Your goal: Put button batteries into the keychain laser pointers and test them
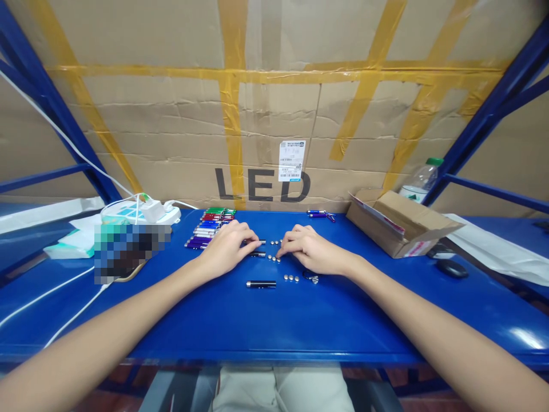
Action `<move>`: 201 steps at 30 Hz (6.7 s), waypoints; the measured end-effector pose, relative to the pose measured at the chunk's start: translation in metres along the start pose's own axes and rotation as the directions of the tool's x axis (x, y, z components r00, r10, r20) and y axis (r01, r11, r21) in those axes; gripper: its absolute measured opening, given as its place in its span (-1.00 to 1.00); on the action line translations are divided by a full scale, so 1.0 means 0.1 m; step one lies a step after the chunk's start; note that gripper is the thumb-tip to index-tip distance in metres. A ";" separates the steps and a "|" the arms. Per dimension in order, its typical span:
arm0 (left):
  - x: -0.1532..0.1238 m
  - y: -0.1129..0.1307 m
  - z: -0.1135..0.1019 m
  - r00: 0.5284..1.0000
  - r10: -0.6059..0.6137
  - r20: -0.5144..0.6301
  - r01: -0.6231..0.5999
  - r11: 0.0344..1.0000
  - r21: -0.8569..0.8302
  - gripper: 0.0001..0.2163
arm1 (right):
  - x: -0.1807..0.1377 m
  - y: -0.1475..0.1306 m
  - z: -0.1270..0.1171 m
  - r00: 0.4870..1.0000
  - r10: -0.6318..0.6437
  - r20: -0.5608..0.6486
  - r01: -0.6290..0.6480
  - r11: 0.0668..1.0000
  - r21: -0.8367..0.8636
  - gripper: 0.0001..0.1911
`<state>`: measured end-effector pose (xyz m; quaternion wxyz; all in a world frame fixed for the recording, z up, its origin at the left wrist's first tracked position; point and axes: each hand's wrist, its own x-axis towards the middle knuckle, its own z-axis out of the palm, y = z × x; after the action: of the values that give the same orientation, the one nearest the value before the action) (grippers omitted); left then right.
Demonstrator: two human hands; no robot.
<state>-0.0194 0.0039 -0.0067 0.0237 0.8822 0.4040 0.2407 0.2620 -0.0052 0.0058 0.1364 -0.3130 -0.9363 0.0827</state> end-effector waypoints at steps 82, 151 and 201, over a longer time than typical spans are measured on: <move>-0.01 0.07 -0.01 0.991 -0.122 -0.046 0.118 0.990 -0.082 -0.82 | 0.01 0.01 0.02 0.998 -0.049 -0.036 0.049 0.999 -0.003 -0.54; -0.03 0.11 -0.10 0.939 -0.090 -0.332 -0.012 0.957 -0.291 -0.69 | 0.03 0.18 -0.02 0.863 0.286 -0.416 -0.367 0.922 -0.127 -0.81; -0.04 0.11 -0.18 0.975 -0.001 -0.223 -0.059 0.963 -0.262 -0.72 | 0.04 0.16 -0.01 0.868 0.323 -0.376 -0.392 0.912 -0.123 -0.81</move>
<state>-0.0222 -0.0091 0.0097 0.0935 0.8445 0.3550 0.3900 0.2680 0.0099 0.0034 0.2506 -0.5031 -0.8260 -0.0424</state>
